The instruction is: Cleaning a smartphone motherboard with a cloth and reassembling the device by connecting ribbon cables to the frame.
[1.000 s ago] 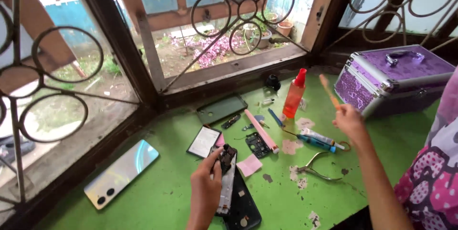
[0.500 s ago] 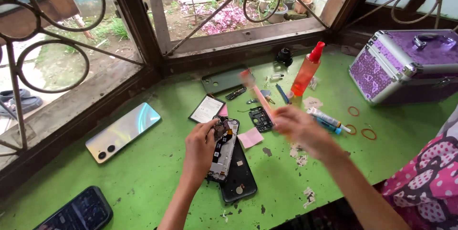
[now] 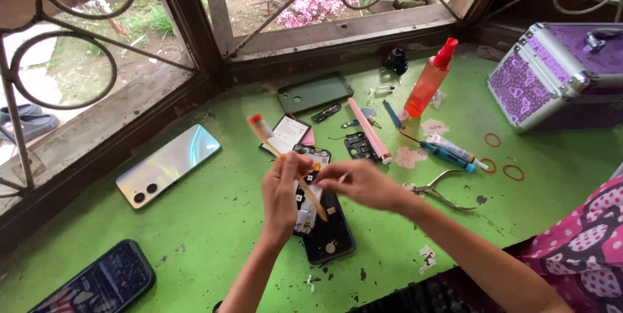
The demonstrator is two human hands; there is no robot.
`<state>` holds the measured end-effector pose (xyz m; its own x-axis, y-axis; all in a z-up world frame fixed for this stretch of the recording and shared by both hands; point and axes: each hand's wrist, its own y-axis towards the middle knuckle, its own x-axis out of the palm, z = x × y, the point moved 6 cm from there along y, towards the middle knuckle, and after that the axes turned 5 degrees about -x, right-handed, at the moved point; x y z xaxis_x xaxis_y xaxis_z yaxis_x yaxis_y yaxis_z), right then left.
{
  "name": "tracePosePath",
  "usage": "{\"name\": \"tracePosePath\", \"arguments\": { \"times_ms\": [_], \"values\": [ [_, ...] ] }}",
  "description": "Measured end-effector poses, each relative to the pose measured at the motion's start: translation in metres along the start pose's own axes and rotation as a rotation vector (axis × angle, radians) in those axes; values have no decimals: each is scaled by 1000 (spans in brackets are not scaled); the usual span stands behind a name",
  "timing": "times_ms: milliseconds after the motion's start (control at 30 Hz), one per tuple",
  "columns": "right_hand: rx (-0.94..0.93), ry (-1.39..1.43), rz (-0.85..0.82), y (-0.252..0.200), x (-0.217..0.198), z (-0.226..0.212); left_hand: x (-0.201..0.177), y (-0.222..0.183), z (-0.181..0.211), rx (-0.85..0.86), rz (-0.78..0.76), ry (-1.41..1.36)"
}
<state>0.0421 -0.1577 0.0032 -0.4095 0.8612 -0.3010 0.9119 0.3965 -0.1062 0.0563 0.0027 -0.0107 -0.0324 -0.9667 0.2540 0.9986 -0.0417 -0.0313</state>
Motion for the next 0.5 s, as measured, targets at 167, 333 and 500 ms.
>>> {"name": "tracePosePath", "arguments": {
  "times_ms": [167, 333, 500],
  "values": [
    [-283, -717, 206, -21, -17, 2, -6, -10, 20, -170, -12, -37],
    [-433, -1067, 225, -22, -1, 18, 20, -26, 23, -306, -236, -125],
    [-301, -467, 450, 1, -49, -11, 17, -20, 7, -320, -291, -225]
  ]
}}
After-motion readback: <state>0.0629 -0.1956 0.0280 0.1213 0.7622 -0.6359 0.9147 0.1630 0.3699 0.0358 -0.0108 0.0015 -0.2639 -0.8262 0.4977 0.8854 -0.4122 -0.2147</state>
